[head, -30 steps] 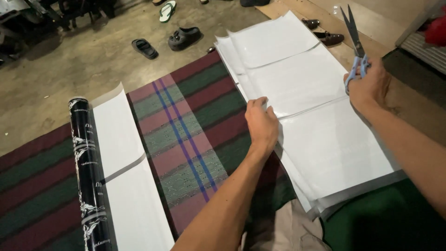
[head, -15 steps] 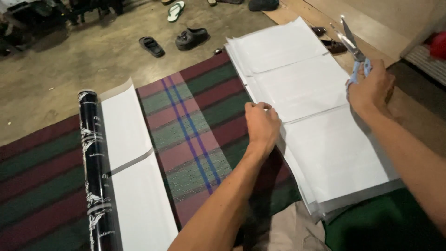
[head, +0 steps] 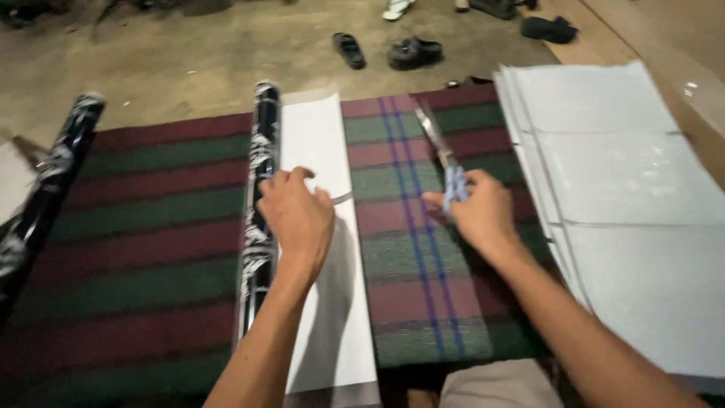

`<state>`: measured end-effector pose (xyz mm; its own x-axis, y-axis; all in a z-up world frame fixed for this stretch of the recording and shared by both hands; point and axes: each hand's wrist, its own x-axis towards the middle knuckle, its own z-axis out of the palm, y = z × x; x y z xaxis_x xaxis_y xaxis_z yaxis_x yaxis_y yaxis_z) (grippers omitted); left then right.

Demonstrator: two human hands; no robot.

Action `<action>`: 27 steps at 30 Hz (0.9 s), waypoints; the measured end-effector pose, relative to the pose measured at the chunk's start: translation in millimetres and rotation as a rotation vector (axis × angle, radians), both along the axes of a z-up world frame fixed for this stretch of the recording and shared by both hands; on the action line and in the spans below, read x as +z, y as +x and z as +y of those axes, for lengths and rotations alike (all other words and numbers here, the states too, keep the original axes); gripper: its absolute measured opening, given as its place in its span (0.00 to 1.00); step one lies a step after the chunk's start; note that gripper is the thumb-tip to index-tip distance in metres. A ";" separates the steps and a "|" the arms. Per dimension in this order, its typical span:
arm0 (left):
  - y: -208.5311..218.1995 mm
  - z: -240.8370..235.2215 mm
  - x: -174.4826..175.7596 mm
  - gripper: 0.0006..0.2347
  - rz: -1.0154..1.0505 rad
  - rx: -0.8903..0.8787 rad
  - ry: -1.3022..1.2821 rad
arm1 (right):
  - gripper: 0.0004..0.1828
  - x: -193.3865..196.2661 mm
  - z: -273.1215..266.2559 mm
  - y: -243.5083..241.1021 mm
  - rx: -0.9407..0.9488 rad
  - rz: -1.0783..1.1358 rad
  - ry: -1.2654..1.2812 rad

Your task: Cutting large printed paper sheets into smaller sections using scissors along marked lines.

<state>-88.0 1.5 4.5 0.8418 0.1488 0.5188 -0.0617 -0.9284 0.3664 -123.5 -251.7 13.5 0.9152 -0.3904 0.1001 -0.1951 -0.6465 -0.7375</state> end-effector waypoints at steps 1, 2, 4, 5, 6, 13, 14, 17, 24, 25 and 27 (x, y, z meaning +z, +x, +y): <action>-3.9 17.0 -7.6 0.08 0.003 0.025 -0.003 | 0.35 -5.2 19.8 3.0 0.025 0.003 -0.003; -8.2 33.4 -15.5 0.11 0.116 0.084 0.020 | 0.30 -10.7 39.3 5.4 0.054 0.069 -0.008; -17.3 57.5 -26.9 0.15 0.232 0.161 0.036 | 0.27 -11.0 74.1 2.5 0.100 0.137 -0.019; -21.9 65.5 -30.6 0.22 0.368 0.171 -0.006 | 0.32 -6.5 89.5 -3.7 0.149 0.170 0.075; -26.5 72.5 -34.4 0.29 0.504 0.181 -0.050 | 0.39 -2.0 103.9 -10.0 0.199 0.204 0.170; -51.6 87.2 -27.5 0.31 0.358 0.442 -0.011 | 0.32 -31.2 122.6 0.7 0.182 0.187 0.153; -50.3 89.0 -30.5 0.33 0.392 0.432 -0.031 | 0.33 -30.9 120.4 0.0 0.168 0.188 0.153; -44.5 91.3 -36.4 0.35 0.418 0.397 -0.084 | 0.33 -31.9 108.1 4.7 0.123 0.171 0.153; 16.5 57.1 -59.3 0.35 0.232 0.021 -0.455 | 0.30 -43.1 29.8 48.2 -0.068 -0.018 -0.056; 20.2 42.6 -53.3 0.35 0.234 0.011 -0.458 | 0.30 -41.0 16.8 56.1 -0.078 -0.019 -0.059; 26.8 12.9 -41.9 0.25 0.141 -0.104 -0.590 | 0.29 -37.9 -10.2 70.8 -0.166 -0.129 -0.057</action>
